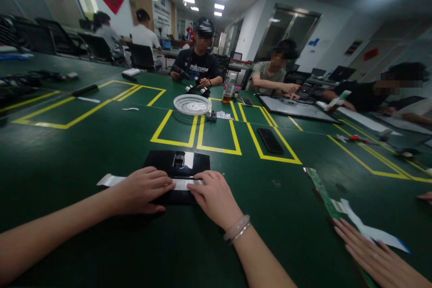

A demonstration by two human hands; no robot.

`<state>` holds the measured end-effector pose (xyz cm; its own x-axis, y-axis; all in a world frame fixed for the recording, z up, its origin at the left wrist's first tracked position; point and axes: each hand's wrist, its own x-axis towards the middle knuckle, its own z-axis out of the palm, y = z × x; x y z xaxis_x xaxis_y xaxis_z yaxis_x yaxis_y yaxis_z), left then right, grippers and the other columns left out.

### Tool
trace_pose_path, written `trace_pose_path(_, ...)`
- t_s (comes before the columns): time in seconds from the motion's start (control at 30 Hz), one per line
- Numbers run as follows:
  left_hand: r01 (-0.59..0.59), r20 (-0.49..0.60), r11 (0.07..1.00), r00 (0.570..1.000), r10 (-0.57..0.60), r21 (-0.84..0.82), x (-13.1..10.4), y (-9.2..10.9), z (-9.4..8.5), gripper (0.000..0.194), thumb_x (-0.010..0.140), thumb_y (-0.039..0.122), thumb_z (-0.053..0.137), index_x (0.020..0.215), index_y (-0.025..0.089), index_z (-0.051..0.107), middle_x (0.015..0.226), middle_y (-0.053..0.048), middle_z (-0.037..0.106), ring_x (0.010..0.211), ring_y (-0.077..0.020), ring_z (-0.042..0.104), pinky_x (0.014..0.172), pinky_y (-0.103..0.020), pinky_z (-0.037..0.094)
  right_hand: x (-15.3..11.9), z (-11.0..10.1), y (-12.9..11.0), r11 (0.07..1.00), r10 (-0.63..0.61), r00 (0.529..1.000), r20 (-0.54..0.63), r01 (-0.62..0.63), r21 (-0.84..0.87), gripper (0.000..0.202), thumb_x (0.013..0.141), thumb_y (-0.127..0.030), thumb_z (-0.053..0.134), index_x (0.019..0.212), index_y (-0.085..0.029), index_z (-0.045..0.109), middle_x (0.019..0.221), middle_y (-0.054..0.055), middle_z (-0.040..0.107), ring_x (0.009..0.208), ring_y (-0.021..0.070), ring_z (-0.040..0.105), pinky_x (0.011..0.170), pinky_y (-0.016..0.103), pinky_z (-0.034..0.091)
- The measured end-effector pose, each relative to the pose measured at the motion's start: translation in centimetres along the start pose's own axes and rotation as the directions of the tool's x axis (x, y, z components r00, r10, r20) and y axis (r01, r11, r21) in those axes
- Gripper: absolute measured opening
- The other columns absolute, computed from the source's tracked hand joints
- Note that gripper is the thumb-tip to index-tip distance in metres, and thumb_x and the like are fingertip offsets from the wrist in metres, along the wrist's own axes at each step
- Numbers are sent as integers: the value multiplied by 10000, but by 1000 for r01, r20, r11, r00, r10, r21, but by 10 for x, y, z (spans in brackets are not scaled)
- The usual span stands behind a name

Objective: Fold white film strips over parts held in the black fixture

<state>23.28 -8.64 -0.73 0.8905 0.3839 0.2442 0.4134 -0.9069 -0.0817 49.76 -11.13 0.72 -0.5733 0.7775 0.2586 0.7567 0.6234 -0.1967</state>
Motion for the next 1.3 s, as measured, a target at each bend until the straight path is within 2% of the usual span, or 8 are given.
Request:
trace_pose_path(0.23,125,74,990,990,-120,-65,3,0,6,628,820,483,792,1339,218,556,1319,-110,532,1151,-314,536,1001,-423,420,-3,-3,-7,998,3,1000,18,-2,-58,261,892,-271,638,1140,-305,711,1236,71,654,1240,299,520,1096,564,350)
trace_pose_path(0.4,234,49,968,972,-230,-93,-1,-4,15,721,896,560,678,1477,224,416,1546,-124,293,1399,-336,315,1169,-493,233,-2,2,-3,999,12,998,-60,-14,-30,211,898,-259,627,1073,-324,726,1211,51,670,1199,265,552,1094,549,350)
trace_pose_path(0.7,323,83,915,947,-312,-241,5,-16,-3,774,730,523,820,1384,231,526,1372,-98,525,1271,-325,471,1165,-528,238,-2,1,9,996,91,977,-191,-85,42,271,906,-236,598,1161,-276,678,1195,69,671,1152,252,580,1066,524,385)
trace_pose_path(0.87,454,22,868,888,-459,-199,-15,-50,-10,677,743,555,768,1298,208,597,1294,-89,583,1205,-324,508,1127,-514,268,-4,2,13,994,107,974,-202,-100,45,324,897,-225,602,1215,-263,651,1277,93,629,1206,273,550,1035,519,424)
trace_pose_path(0.97,557,-132,813,805,-579,-170,-39,-85,-6,706,758,707,605,1214,170,651,1218,-92,619,1106,-303,553,986,-442,364,-4,2,13,993,110,979,-171,-101,56,315,898,-222,601,1206,-264,655,1262,86,639,1192,266,562,1022,506,440)
trace_pose_path(1.1,735,-274,669,624,-732,-114,-88,-137,3,861,724,786,436,1174,92,674,1046,-75,667,1089,-301,543,838,-398,296,-4,0,11,993,109,982,-152,-101,59,272,904,-220,600,1164,-254,675,1225,76,656,1156,248,582,1009,481,452)
trace_pose_path(1.23,880,-305,452,395,-867,-146,-144,-180,2,919,644,790,548,1172,44,651,773,-73,670,1197,-404,461,758,-429,217,-4,1,11,992,114,984,-138,-107,60,260,900,-214,610,1146,-254,685,1207,69,664,1142,240,588,1001,471,453)
trace_pose_path(1.3,895,-327,396,319,-889,-203,-166,-192,-4,787,630,757,599,999,69,703,674,-94,643,1263,-454,383,752,-460,193,-4,3,12,992,114,985,-133,-106,62,254,898,-215,615,1137,-255,690,1198,65,670,1134,237,592,996,464,456)
